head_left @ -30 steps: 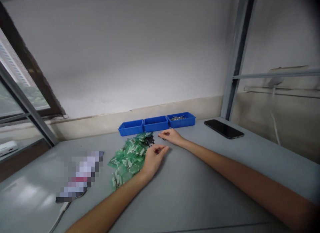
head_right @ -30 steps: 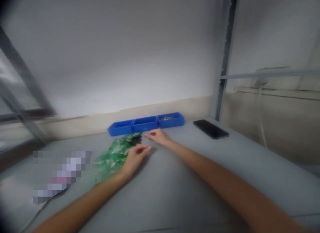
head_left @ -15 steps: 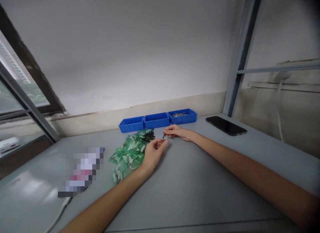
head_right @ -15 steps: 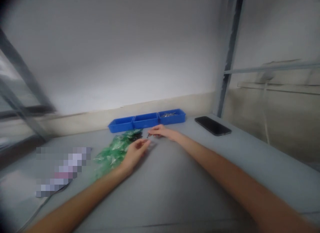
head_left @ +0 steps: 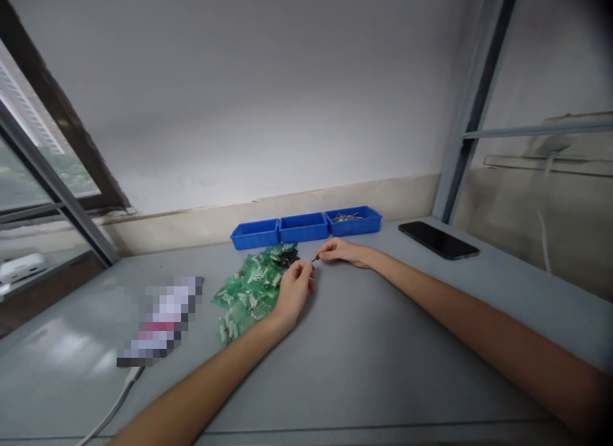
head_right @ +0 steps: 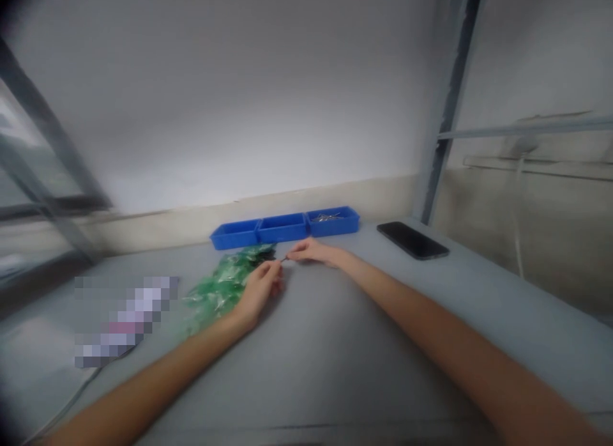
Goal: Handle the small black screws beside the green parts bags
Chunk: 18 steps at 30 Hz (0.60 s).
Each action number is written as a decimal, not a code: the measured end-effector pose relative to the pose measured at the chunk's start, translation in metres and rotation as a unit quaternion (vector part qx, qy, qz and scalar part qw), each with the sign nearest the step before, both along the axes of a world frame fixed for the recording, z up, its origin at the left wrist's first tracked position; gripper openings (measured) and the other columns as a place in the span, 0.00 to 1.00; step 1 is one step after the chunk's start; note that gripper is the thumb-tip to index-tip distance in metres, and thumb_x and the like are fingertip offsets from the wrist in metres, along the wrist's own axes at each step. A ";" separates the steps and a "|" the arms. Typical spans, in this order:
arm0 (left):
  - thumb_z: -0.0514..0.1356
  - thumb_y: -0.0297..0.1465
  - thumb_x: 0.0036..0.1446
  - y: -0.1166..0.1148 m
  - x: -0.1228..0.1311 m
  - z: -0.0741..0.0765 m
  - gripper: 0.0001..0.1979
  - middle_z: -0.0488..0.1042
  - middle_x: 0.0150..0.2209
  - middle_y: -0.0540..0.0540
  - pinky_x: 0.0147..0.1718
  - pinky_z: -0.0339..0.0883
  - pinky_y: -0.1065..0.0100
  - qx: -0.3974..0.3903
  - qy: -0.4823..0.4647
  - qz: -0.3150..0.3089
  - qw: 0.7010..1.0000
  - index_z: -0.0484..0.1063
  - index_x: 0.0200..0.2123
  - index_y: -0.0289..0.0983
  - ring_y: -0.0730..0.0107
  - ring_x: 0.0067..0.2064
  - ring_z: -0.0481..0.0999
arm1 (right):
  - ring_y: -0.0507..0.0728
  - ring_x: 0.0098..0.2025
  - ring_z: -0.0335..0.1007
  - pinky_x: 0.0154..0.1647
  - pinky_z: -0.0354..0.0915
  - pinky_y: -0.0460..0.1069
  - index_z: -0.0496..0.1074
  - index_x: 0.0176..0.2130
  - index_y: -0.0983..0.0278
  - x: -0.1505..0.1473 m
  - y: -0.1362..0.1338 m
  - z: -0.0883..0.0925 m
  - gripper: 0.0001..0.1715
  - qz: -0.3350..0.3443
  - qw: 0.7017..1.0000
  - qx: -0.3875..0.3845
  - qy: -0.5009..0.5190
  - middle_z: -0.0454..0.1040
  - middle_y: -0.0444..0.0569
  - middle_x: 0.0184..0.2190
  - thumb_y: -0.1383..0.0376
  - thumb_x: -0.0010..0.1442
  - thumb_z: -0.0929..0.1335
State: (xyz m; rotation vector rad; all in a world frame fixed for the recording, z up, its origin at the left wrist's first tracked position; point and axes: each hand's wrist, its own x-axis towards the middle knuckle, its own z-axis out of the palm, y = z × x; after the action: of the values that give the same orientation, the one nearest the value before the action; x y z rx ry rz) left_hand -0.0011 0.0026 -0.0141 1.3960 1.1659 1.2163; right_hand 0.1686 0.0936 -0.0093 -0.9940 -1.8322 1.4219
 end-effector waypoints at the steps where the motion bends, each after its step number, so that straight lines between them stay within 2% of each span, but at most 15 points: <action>1: 0.54 0.42 0.55 0.000 0.000 0.000 0.15 0.63 0.19 0.54 0.20 0.53 0.74 -0.001 -0.003 0.000 1.000 0.65 0.27 0.35 0.78 0.19 0.60 | 0.48 0.22 0.58 0.27 0.56 0.46 0.76 0.28 0.67 0.000 0.000 0.000 0.22 0.003 1.000 0.000 -0.004 0.70 0.43 0.21 0.53 0.39 0.75; 9: 0.53 0.38 0.55 -0.001 0.001 0.003 0.11 0.63 0.21 0.54 0.20 0.54 0.75 -0.015 -0.028 0.005 0.999 0.62 0.27 0.36 0.79 0.20 0.62 | 0.50 0.27 0.66 0.33 0.61 0.47 0.78 0.29 0.65 -0.005 -0.006 0.004 0.18 0.008 0.999 -0.001 -0.048 0.75 0.45 0.25 0.56 0.37 0.76; 15: 0.54 0.34 0.55 -0.002 0.001 0.005 0.09 0.62 0.18 0.55 0.20 0.53 0.75 -0.014 -0.031 0.001 0.999 0.63 0.26 0.36 0.78 0.19 0.62 | 0.52 0.30 0.70 0.37 0.63 0.48 0.78 0.30 0.65 -0.008 -0.010 0.006 0.16 0.083 0.994 -0.015 -0.068 0.77 0.46 0.28 0.58 0.40 0.75; 18: 0.54 0.33 0.56 -0.003 0.001 0.005 0.08 0.63 0.18 0.55 0.20 0.53 0.75 -0.014 -0.034 -0.002 0.999 0.63 0.27 0.36 0.78 0.19 0.62 | 0.52 0.31 0.70 0.38 0.63 0.48 0.78 0.31 0.65 -0.007 -0.010 0.007 0.17 0.081 0.994 -0.020 -0.066 0.77 0.46 0.29 0.58 0.41 0.75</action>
State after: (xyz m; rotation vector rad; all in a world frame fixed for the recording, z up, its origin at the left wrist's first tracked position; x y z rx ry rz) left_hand 0.0001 -0.0002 -0.0087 1.3258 1.1288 1.2308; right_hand 0.1616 0.0835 -0.0024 -0.9993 -2.0281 1.5247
